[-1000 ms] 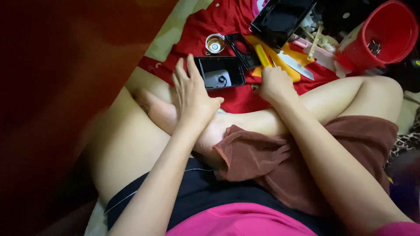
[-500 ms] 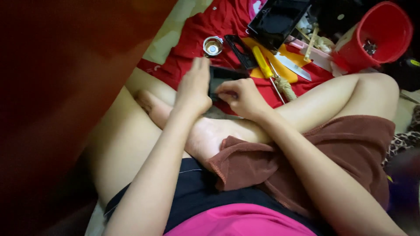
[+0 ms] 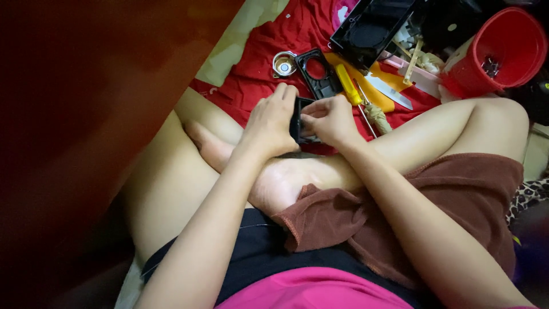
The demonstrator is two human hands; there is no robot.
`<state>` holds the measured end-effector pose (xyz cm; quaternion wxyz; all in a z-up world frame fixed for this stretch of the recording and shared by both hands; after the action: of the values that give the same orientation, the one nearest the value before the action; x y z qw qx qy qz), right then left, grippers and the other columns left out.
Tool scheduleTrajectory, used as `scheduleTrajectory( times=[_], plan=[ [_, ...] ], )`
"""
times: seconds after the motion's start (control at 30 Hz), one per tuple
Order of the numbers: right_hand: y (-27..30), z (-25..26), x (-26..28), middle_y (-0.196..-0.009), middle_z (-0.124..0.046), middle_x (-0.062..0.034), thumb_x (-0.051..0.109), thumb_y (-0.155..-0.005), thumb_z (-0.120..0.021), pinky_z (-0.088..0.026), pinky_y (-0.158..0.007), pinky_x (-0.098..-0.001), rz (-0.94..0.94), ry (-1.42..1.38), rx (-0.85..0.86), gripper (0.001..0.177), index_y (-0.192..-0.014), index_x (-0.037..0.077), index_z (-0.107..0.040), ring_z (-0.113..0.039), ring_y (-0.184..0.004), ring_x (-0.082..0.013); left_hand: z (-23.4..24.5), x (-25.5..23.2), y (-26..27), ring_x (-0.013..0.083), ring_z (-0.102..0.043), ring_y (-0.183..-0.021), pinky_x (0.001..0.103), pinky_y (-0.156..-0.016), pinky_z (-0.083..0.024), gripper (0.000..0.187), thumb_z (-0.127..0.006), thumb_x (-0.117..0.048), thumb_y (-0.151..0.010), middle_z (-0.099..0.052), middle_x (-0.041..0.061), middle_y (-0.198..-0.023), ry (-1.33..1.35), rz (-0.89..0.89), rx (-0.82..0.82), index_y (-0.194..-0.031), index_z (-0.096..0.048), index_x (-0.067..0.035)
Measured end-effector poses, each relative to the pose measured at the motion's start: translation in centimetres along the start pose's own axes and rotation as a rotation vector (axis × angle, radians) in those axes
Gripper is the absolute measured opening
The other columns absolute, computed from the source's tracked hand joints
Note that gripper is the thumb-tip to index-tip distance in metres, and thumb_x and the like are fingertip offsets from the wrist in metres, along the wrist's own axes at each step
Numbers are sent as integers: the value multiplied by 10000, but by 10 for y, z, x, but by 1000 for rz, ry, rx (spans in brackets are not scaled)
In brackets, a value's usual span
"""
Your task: The person sits on the floor and cleans a black plastic electronic component using a small piece of sandpaper. They rub the sandpaper against the surface of the component and then wipe it with a cloth. The person also handles a black rectangular object, rubbing it with the sandpaper.
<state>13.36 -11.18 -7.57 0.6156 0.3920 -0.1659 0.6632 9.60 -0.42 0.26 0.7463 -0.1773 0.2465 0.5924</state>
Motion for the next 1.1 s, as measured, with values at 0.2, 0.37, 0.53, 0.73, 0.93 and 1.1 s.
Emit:
scheduleTrajectory(
  times=[0.2, 0.37, 0.53, 0.73, 0.93, 1.1],
  plan=[
    [-3, -16, -13, -782, -674, -91, 56, -711, -627, -537, -645, -281, -123, -236, 170, 210, -910, 100, -679, -657, -642, -146, -8, 5, -2, 429, -556, -918, 470, -802, -442, 811, -842, -118, -377, -451, 129, -995, -22, 6, 21, -1056, -405, -46],
    [-9, -14, -18, -810, -667, -132, 6, -683, -650, -550, -661, -298, -139, -302, 173, 256, -933, 56, -669, -657, -714, -190, -6, 8, -2, 442, -558, -912, 491, -810, -443, 838, -866, -136, -380, -452, 143, -998, -5, 44, 30, -1074, -410, -31],
    [-2, -9, -1, -809, -642, -216, -35, -718, -619, -570, -634, -339, -114, -467, 170, 237, -953, -17, -642, -653, -694, -249, -9, 9, -3, 446, -560, -915, 497, -818, -451, 826, -849, -133, -393, -449, 141, -1017, 0, 67, 62, -1082, -407, -27],
    [9, -8, 13, -831, -638, -221, -52, -715, -636, -565, -668, -346, -144, -555, 234, 241, -956, -50, -630, -645, -725, -238, -6, 11, -3, 442, -568, -907, 500, -812, -464, 806, -833, -143, -402, -458, 140, -1017, 13, 82, 53, -1083, -418, -29],
    [4, -14, 10, -804, -640, -195, -50, -724, -626, -560, -653, -327, -60, -451, 255, 223, -946, -32, -636, -632, -721, -217, -3, 8, 1, 440, -559, -942, 510, -824, -464, 788, -821, -154, -430, -458, 140, -1036, 25, 102, 67, -1097, -422, -27],
    [7, -7, 21, -813, -647, -212, -79, -681, -661, -563, -645, -341, -9, -493, 226, 296, -971, -31, -633, -647, -710, -240, -7, 13, 0, 449, -545, -965, 532, -829, -462, 813, -830, -177, -439, -444, 147, -1058, 26, 110, 75, -1113, -402, -27]
  ],
)
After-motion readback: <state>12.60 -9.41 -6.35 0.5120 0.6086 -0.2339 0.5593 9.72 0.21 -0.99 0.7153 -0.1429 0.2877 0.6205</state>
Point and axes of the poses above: each hand's wrist, its own y-axis away from the middle knuckle, its own z-axis out of the back of the hand, x = y × z, the point moved 10 cm from there along -y, towards the middle knuckle
